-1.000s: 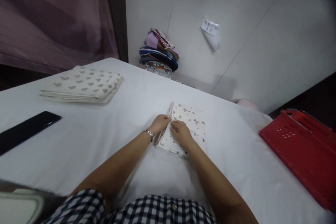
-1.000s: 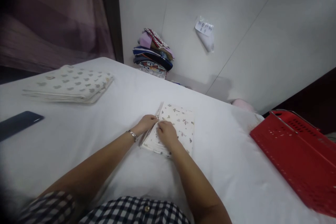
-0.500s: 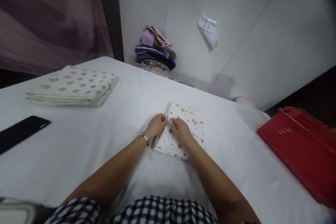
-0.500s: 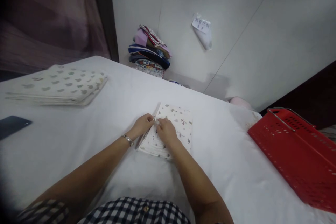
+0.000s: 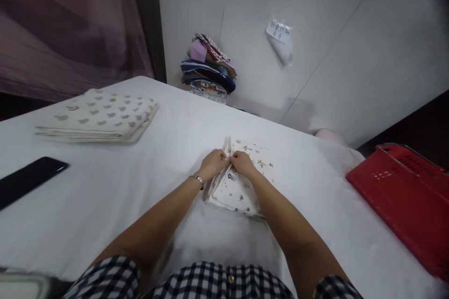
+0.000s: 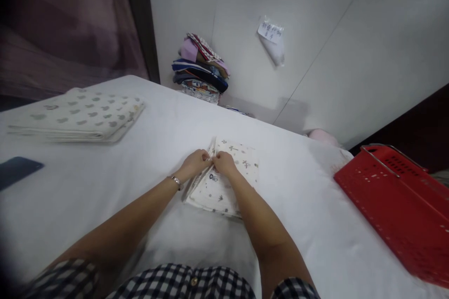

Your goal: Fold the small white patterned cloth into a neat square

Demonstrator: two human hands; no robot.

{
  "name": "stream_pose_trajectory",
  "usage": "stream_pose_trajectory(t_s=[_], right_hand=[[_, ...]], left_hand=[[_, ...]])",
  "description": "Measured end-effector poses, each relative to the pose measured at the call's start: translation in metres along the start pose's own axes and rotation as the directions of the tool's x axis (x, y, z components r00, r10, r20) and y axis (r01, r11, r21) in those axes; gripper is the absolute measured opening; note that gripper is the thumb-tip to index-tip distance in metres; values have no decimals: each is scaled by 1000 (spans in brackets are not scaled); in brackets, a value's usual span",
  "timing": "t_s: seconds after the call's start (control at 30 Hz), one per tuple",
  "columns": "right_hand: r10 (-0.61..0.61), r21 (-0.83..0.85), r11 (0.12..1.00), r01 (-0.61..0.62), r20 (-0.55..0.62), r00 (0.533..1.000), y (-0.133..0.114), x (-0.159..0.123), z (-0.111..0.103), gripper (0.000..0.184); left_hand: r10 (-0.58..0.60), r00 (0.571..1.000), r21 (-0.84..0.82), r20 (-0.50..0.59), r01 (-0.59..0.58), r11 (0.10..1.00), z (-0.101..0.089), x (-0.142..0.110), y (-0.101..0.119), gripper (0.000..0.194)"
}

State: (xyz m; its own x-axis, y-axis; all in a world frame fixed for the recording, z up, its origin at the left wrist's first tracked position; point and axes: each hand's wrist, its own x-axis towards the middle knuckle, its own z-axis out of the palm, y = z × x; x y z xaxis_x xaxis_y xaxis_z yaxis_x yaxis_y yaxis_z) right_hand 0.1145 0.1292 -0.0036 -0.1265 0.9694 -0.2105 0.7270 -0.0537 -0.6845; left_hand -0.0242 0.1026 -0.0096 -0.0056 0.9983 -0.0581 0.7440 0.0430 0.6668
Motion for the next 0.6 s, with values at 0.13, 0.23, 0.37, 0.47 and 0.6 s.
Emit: stream_pose_trajectory(t_s=[0.13,0.23,0.37,0.47,0.6], right_hand=[[17,106,994,-16,-16,1000,9,1,3,18],[-20,168,985,27,-44,999,13,0,4,20],[-8,259,965,30,-84,996,12,-4,4,19],[5,297,955,20,-81,997,10,-7,5,19],[-4,354,934,42,-108,994,11,-9,8,12]], left_hand=[[-38,999,32,13,38,999,0,10,6,25],[-61,998,45,8,61,997,3,17,9,24],[-69,998,60,-5,69,996,7,25,11,26],[-56,998,59,-11,56,997,8,27,11,26],[-50,998,42,27,49,998,6,27,8,23]])
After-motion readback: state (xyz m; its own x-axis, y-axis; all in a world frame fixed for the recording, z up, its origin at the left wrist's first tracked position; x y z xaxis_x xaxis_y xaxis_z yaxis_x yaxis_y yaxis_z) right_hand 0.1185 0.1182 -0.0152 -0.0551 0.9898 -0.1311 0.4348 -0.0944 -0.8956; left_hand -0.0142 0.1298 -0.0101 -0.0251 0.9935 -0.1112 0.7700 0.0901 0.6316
